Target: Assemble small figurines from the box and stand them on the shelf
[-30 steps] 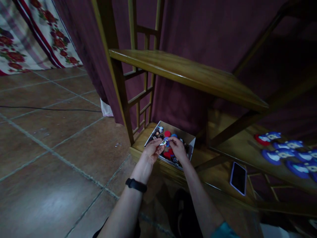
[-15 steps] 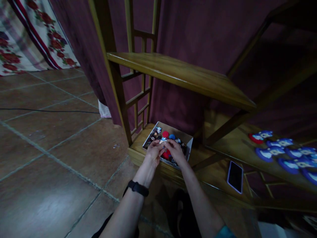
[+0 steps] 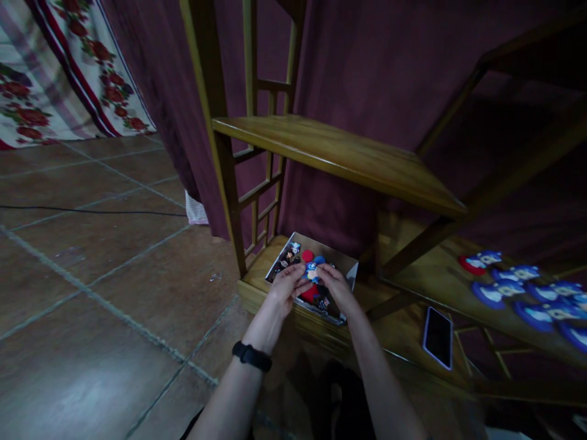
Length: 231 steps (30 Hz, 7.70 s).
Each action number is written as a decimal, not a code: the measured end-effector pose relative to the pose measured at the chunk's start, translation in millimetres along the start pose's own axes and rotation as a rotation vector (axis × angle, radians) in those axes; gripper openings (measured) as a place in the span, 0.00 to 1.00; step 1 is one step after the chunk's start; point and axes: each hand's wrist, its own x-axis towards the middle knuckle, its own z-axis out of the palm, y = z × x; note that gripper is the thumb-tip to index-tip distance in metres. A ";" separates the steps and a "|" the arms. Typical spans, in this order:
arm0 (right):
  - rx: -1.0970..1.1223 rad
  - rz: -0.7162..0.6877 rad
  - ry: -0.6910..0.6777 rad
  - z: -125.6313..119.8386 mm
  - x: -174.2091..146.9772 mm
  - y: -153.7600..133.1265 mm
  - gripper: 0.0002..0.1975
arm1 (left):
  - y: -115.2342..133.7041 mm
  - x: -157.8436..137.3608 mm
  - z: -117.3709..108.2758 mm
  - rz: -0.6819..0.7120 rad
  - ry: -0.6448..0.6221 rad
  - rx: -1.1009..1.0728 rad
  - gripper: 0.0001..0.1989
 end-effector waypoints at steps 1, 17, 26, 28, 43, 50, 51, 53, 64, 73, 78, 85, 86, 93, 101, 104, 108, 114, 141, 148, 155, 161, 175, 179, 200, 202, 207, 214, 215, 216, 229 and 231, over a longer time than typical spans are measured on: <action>-0.022 -0.006 -0.020 0.5 -1.8 -1.3 0.14 | -1.1 0.3 0.2 0.005 -0.011 -0.008 0.09; 0.537 0.193 0.132 -12.8 -84.3 -8.9 0.11 | -26.7 -38.3 -10.9 -0.009 0.109 -0.094 0.08; 0.597 0.222 0.161 -20.1 -193.8 3.2 0.14 | -66.9 -134.7 -16.2 -0.045 0.090 -0.037 0.05; 0.570 0.189 0.192 -15.3 -210.7 -1.1 0.15 | -75.8 -157.6 -19.1 -0.067 0.062 -0.017 0.04; 0.116 -0.024 0.154 -7.9 -231.2 -3.4 0.22 | -110.7 -193.4 -20.6 -0.135 -0.076 -0.046 0.03; -0.063 -0.061 0.166 -23.1 -213.3 24.5 0.19 | -118.8 -172.7 -17.5 -0.140 -0.095 0.015 0.04; -0.075 -0.068 0.167 -23.8 -210.4 25.9 0.19 | -119.2 -171.0 -16.8 -0.138 -0.094 0.018 0.04; -0.096 -0.084 0.170 -24.2 -205.3 28.2 0.18 | -119.9 -168.4 -15.1 -0.138 -0.088 0.018 0.04; -0.065 -0.038 0.165 -20.5 -193.6 34.6 0.17 | -122.1 -152.2 -15.6 -0.132 -0.066 0.004 0.06; -0.158 -0.057 0.180 -23.2 -186.6 39.2 0.18 | -127.1 -139.6 -18.8 -0.108 -0.061 0.020 0.06; -0.251 -0.103 0.200 -23.5 -187.6 37.9 0.17 | -127.2 -139.3 -18.6 -0.106 -0.051 0.017 0.06; -0.299 -0.145 0.204 -22.2 -191.4 33.1 0.16 | -126.6 -141.7 -17.0 -0.082 -0.018 0.041 0.07; -0.303 -0.143 0.198 -22.4 -191.8 32.7 0.16 | -126.4 -142.1 -16.8 -0.080 -0.015 0.046 0.07; -0.409 -0.161 0.195 -22.9 -192.0 29.9 0.15 | -124.9 -143.3 -17.3 -0.094 -0.022 0.036 0.07; -0.565 -0.192 0.155 -22.6 -191.3 25.2 0.12 | -126.2 -140.7 -17.9 -0.097 -0.021 0.023 0.09; -0.551 -0.193 0.149 -22.4 -191.2 25.3 0.12 | -126.9 -140.4 -18.2 -0.088 -0.038 0.018 0.10; -0.563 -0.217 0.170 -21.3 -190.9 26.3 0.14 | -128.0 -140.8 -17.8 -0.066 -0.029 -0.018 0.11; -0.538 -0.184 0.209 -17.7 -190.8 25.3 0.13 | -129.9 -143.2 -15.0 0.002 0.013 -0.011 0.10; -0.155 -0.218 0.178 -7.9 -197.8 19.5 0.17 | -122.5 -154.9 -13.3 -0.073 -0.035 -0.044 0.05; 0.037 -0.083 0.104 -10.0 -192.4 26.0 0.14 | -122.9 -152.1 -16.6 -0.049 -0.055 -0.052 0.12; 0.152 0.039 0.098 -12.0 -188.9 30.3 0.16 | -127.0 -149.0 -13.1 -0.036 -0.063 -0.039 0.12; 0.159 0.041 0.131 -12.1 -188.6 30.3 0.14 | -130.5 -143.4 -12.9 -0.011 -0.013 -0.016 0.10; 0.204 0.076 0.117 -6.3 -190.4 27.1 0.13 | -131.8 -143.4 -17.8 0.021 -0.041 -0.045 0.09; 0.267 0.100 0.183 -4.5 -190.8 24.1 0.15 | -133.1 -145.7 -17.7 0.035 -0.054 -0.059 0.09; 0.338 0.127 0.162 -4.6 -203.1 11.0 0.14 | -132.7 -149.7 -14.1 0.020 -0.044 -0.128 0.06; 0.358 0.137 0.189 -4.0 -205.6 8.8 0.14 | -132.4 -149.3 -14.7 0.003 -0.060 -0.141 0.06; 0.397 0.160 0.209 -5.3 -210.6 3.2 0.15 | -133.1 -151.4 -13.5 -0.009 -0.099 -0.147 0.07; 0.446 0.179 0.174 -9.0 -212.7 2.9 0.14 | -130.2 -155.0 -6.9 0.000 -0.095 -0.128 0.05; 0.442 0.177 0.177 -9.0 -212.5 3.7 0.14 | -129.7 -155.2 -6.0 0.001 -0.088 -0.120 0.05; 0.434 0.176 0.182 -8.9 -212.3 4.4 0.14 | -129.4 -155.3 -5.2 0.002 -0.081 -0.111 0.04; 0.210 0.072 0.229 -3.4 -202.6 11.8 0.16 | -131.1 -155.0 -4.3 0.127 -0.042 -0.105 0.07; 0.141 0.009 0.230 -2.4 -199.3 16.0 0.16 | -130.5 -155.7 -3.4 0.134 -0.031 -0.097 0.07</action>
